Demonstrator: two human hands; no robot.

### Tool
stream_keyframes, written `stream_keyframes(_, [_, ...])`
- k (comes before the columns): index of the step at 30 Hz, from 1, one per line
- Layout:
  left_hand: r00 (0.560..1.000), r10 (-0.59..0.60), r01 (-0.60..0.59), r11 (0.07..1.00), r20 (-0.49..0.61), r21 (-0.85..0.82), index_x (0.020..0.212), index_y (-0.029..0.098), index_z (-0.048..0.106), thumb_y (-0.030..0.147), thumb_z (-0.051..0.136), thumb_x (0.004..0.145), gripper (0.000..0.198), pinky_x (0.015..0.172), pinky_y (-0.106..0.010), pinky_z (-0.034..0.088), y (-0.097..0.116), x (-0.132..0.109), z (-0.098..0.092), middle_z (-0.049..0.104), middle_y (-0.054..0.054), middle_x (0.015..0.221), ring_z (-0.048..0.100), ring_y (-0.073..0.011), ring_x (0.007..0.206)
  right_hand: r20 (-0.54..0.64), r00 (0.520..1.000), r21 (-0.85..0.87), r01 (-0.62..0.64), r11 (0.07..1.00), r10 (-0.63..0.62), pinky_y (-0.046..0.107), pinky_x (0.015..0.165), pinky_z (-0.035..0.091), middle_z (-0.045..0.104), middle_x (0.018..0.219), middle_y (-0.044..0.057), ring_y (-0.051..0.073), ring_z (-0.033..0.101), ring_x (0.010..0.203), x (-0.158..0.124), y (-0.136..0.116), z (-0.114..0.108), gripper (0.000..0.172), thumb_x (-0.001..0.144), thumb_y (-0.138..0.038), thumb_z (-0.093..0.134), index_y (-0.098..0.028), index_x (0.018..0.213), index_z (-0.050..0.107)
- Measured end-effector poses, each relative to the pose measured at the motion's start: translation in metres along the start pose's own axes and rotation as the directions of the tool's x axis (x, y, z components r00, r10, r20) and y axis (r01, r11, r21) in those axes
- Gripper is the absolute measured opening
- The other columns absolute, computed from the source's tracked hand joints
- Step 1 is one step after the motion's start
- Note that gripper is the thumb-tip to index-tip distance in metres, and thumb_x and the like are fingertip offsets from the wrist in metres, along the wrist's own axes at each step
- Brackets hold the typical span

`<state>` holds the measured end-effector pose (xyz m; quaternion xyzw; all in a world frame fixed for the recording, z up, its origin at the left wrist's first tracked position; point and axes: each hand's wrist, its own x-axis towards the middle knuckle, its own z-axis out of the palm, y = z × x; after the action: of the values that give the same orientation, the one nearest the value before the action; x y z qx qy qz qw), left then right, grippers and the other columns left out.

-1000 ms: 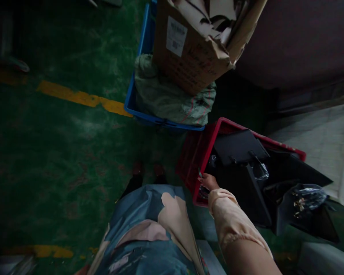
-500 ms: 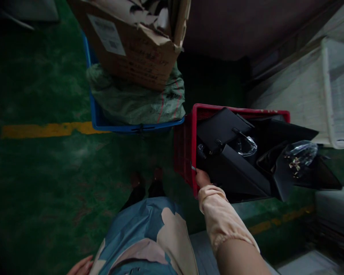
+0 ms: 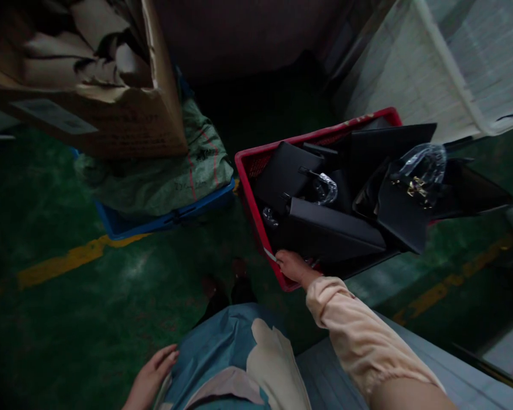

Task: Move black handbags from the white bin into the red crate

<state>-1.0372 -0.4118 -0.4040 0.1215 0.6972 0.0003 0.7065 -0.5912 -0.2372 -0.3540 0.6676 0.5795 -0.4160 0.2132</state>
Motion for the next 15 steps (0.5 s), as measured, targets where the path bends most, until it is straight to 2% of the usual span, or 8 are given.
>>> stream_keyframes(2, [0.993, 0.109, -0.112, 0.993, 0.053, 0.039, 0.094, 0.015, 0.065, 0.061, 0.068, 0.051, 0.063, 0.099, -0.043, 0.042, 0.048, 0.0, 0.026, 0.069, -0.013, 0.101, 0.06, -0.0327, 0.105, 0.022, 0.997, 0.042, 0.069, 0.997, -0.07, 0.028, 0.08, 0.039, 0.062, 0.088, 0.005, 0.014, 0.054, 0.083, -0.015, -0.002, -0.009, 0.021, 0.09, -0.025, 0.046, -0.016, 0.082, 0.062])
stream_keyframes(4, [0.966, 0.212, -0.221, 0.974, 0.145, 0.048, 0.097, 0.014, 0.064, 0.059, 0.066, 0.056, 0.061, 0.095, -0.042, 0.045, 0.093, -0.005, 0.059, 0.069, -0.013, 0.099, 0.062, -0.031, 0.101, 0.039, 0.994, 0.083, 0.094, 0.992, -0.098, 0.026, 0.074, 0.038, 0.062, 0.08, 0.003, 0.014, 0.052, 0.075, -0.022, -0.006, -0.015, 0.023, 0.089, -0.025, 0.045, -0.017, 0.075, 0.061])
stream_keyframes(6, [0.912, 0.309, -0.329, 0.944, 0.27, 0.029, 0.1, 0.014, 0.063, 0.056, 0.064, 0.063, 0.057, 0.093, -0.04, 0.046, 0.131, -0.011, 0.096, 0.069, -0.013, 0.102, 0.063, -0.0286, 0.1, 0.048, 0.993, 0.127, 0.099, 0.987, -0.106, 0.026, 0.07, 0.037, 0.059, 0.072, 0.002, 0.014, 0.05, 0.071, -0.023, -0.012, -0.014, 0.022, 0.085, -0.025, 0.051, -0.017, 0.067, 0.058])
stream_keyframes(8, [0.843, 0.364, -0.396, 0.918, 0.396, 0.001, 0.102, 0.013, 0.063, 0.052, 0.064, 0.067, 0.052, 0.093, -0.039, 0.046, 0.159, -0.016, 0.133, 0.068, -0.014, 0.103, 0.062, -0.0275, 0.101, 0.044, 0.994, 0.184, 0.094, 0.979, -0.104, 0.027, 0.07, 0.037, 0.057, 0.07, 0.0, 0.014, 0.05, 0.071, -0.021, -0.016, -0.006, 0.018, 0.078, -0.027, 0.062, -0.016, 0.065, 0.056])
stream_keyframes(11, [0.78, 0.382, -0.42, 0.907, 0.495, -0.038, 0.102, 0.01, 0.063, 0.048, 0.066, 0.068, 0.051, 0.094, -0.041, 0.045, 0.183, -0.016, 0.179, 0.067, -0.017, 0.103, 0.062, -0.0281, 0.101, 0.006, 1.0, 0.292, 0.016, 0.956, -0.019, 0.028, 0.068, 0.039, 0.055, 0.069, -0.001, 0.013, 0.049, 0.067, -0.022, -0.017, 0.013, 0.021, 0.074, -0.033, 0.069, -0.016, 0.07, 0.056])
stream_keyframes(13, [0.779, 0.385, -0.414, 0.909, 0.496, -0.056, 0.101, 0.009, 0.063, 0.046, 0.067, 0.067, 0.05, 0.094, -0.042, 0.044, 0.188, -0.013, 0.197, 0.066, -0.018, 0.103, 0.061, -0.0283, 0.1, -0.042, 0.993, 0.383, -0.087, 0.92, 0.111, 0.028, 0.065, 0.039, 0.054, 0.067, -0.001, 0.013, 0.049, 0.063, -0.027, -0.015, 0.021, 0.021, 0.082, -0.036, 0.06, -0.016, 0.075, 0.056])
stream_keyframes(15, [0.794, 0.372, -0.393, 0.918, 0.481, -0.061, 0.099, 0.008, 0.064, 0.043, 0.069, 0.066, 0.048, 0.094, -0.042, 0.044, 0.186, -0.008, 0.204, 0.066, -0.018, 0.102, 0.062, -0.0279, 0.099, -0.082, 0.967, 0.49, -0.172, 0.854, 0.242, 0.028, 0.062, 0.039, 0.054, 0.067, 0.0, 0.014, 0.051, 0.062, -0.032, -0.016, 0.022, 0.025, 0.09, -0.038, 0.046, -0.016, 0.08, 0.056])
